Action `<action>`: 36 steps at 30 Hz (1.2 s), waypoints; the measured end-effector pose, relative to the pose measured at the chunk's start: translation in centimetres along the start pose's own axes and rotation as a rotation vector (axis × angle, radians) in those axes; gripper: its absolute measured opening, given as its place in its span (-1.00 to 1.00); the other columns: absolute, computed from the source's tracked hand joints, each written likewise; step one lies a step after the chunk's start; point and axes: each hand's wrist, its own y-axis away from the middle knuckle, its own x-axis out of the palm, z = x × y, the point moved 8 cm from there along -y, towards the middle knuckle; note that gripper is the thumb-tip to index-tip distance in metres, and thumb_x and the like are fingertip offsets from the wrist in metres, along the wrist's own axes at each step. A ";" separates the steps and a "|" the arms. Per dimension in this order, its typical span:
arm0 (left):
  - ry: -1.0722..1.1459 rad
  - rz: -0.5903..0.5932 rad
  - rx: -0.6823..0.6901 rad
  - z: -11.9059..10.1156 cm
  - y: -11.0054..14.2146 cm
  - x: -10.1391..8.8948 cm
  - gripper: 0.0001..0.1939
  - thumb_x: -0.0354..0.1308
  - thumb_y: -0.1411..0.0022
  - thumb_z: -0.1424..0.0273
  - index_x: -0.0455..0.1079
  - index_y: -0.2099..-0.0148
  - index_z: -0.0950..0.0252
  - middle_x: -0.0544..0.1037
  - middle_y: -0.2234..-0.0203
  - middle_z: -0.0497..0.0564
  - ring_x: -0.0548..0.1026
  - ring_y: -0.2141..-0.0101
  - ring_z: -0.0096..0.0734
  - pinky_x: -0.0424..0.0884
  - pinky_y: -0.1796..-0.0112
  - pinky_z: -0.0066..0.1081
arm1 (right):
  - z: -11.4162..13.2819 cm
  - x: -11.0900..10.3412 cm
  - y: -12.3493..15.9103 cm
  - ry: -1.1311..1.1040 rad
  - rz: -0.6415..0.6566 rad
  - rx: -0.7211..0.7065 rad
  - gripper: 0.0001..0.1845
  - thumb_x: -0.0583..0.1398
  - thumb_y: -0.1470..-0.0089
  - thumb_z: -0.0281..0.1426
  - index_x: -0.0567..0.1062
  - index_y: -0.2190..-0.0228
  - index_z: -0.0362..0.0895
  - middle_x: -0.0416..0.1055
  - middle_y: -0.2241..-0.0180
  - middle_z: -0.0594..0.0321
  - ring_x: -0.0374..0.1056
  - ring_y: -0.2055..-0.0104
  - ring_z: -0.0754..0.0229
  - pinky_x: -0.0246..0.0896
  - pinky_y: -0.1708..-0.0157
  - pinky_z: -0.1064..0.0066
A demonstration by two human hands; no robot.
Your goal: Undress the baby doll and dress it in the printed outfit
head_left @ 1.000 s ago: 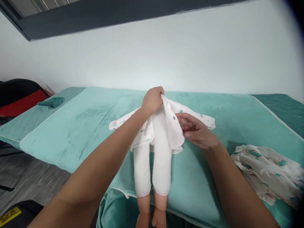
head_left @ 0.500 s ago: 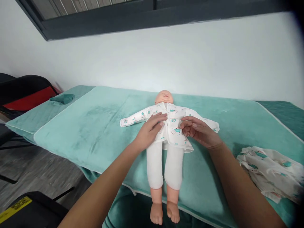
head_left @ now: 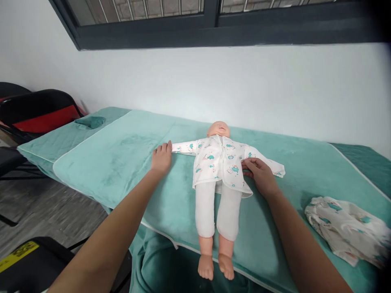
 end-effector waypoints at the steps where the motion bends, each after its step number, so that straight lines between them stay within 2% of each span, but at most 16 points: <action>1: -0.012 -0.002 -0.009 0.2 -0.4 0.0 -0.36 -0.32 -0.37 0.55 -0.07 -0.46 0.48 0.35 -0.18 0.39 0.32 -0.12 0.11 0.25 -0.08 -0.04 | 0.1 -0.2 0.0 0.035 -0.027 -0.027 -0.56 0.44 0.14 -0.06 0.53 0.33 -0.10 0.51 0.29 0.23 0.44 0.25 0.21 0.43 0.32 0.43; 3: -0.030 0.003 -0.049 0.7 -1.0 0.4 -0.34 -0.30 -0.34 0.58 -0.10 -0.47 0.49 0.34 -0.18 0.40 0.33 -0.12 0.10 0.28 -0.05 -0.06 | 0.4 -0.5 0.3 0.146 -0.070 -0.079 -0.52 0.41 0.12 0.01 0.52 0.34 -0.10 0.50 0.33 0.23 0.41 0.28 0.20 0.40 0.31 0.38; 5: -0.037 0.003 -0.102 1.4 -1.3 0.9 -0.33 -0.27 -0.33 0.59 -0.09 -0.47 0.49 0.35 -0.19 0.39 0.33 -0.13 0.09 0.30 -0.04 -0.07 | 1.0 -0.3 0.8 0.296 -0.047 -0.126 -0.52 0.32 0.01 0.08 0.48 0.43 -0.11 0.45 0.46 0.26 0.34 0.39 0.22 0.31 0.36 0.38; 9: -0.007 -0.017 -0.192 2.4 -1.2 1.4 -0.36 -0.28 -0.35 0.57 -0.01 -0.45 0.48 0.37 -0.18 0.39 0.34 -0.13 0.10 0.32 -0.04 -0.06 | 1.5 2.0 2.6 0.541 0.198 -0.179 -0.43 0.13 -0.18 0.09 0.32 0.59 -0.10 0.26 0.59 0.33 0.17 0.49 0.26 0.08 0.44 0.39; 11: 0.038 -0.032 -0.227 2.7 -0.8 1.4 -0.39 -0.29 -0.36 0.56 0.07 -0.42 0.49 0.38 -0.15 0.40 0.34 -0.12 0.12 0.32 -0.04 -0.03 | 1.2 2.6 3.6 0.565 0.270 -0.160 -0.44 0.11 -0.20 0.08 0.31 0.59 -0.10 0.25 0.58 0.34 0.15 0.48 0.26 0.04 0.44 0.39; 16: 0.174 -0.062 -0.252 2.9 0.5 1.4 -0.42 -0.22 -0.35 0.56 0.19 -0.37 0.41 0.40 -0.14 0.36 0.34 -0.12 0.10 0.29 -0.08 -0.03 | 0.7 3.0 6.0 0.480 0.359 -0.098 -0.46 0.11 -0.23 0.05 0.34 0.57 -0.09 0.26 0.56 0.32 0.16 0.48 0.26 0.08 0.42 0.40; 22: 0.251 -0.087 -0.270 2.9 2.6 1.3 -0.45 -0.17 -0.34 0.59 0.25 -0.33 0.41 0.41 -0.16 0.34 0.38 -0.10 0.07 0.26 -0.09 -0.06 | 1.0 2.6 9.3 0.564 0.272 -0.200 -0.54 0.12 -0.24 0.00 0.38 0.50 -0.08 0.30 0.50 0.31 0.21 0.40 0.22 0.13 0.35 0.40; 26: 0.289 -0.113 -0.238 2.4 4.7 0.8 -0.51 -0.14 -0.38 0.56 0.29 -0.29 0.44 0.42 -0.15 0.34 0.40 -0.08 0.03 0.23 -0.10 -0.09 | -0.4 2.5 12.1 0.746 0.231 -0.229 -0.58 0.15 -0.20 0.02 0.44 0.40 -0.07 0.40 0.45 0.30 0.27 0.39 0.19 0.15 0.34 0.38; 29: 0.310 -0.132 -0.223 2.0 5.9 0.4 -0.52 -0.12 -0.38 0.54 0.27 -0.30 0.44 0.44 -0.13 0.34 0.40 -0.08 0.03 0.23 -0.10 -0.08 | -1.0 2.1 14.4 0.804 0.152 -0.253 -0.57 0.12 -0.22 0.03 0.50 0.36 -0.07 0.48 0.38 0.26 0.34 0.34 0.15 0.18 0.29 0.36; 34: 0.367 -0.174 -0.223 2.0 6.5 -0.2 -0.53 -0.06 -0.33 0.52 0.31 -0.26 0.41 0.44 -0.13 0.33 0.40 -0.09 0.10 0.26 -0.11 -0.01 | -1.1 1.9 18.0 0.796 0.000 -0.272 -0.50 0.08 -0.25 0.02 0.41 0.51 -0.09 0.34 0.54 0.28 0.24 0.45 0.19 0.12 0.37 0.36; 36: 0.391 -0.208 -0.227 2.4 6.5 -0.5 -0.54 -0.03 -0.29 0.53 0.35 -0.21 0.39 0.45 -0.11 0.32 0.40 -0.09 0.09 0.29 -0.10 -0.01 | -1.3 1.9 18.9 0.732 -0.042 -0.256 -0.54 0.11 -0.24 0.01 0.43 0.47 -0.09 0.37 0.51 0.27 0.25 0.44 0.19 0.15 0.37 0.36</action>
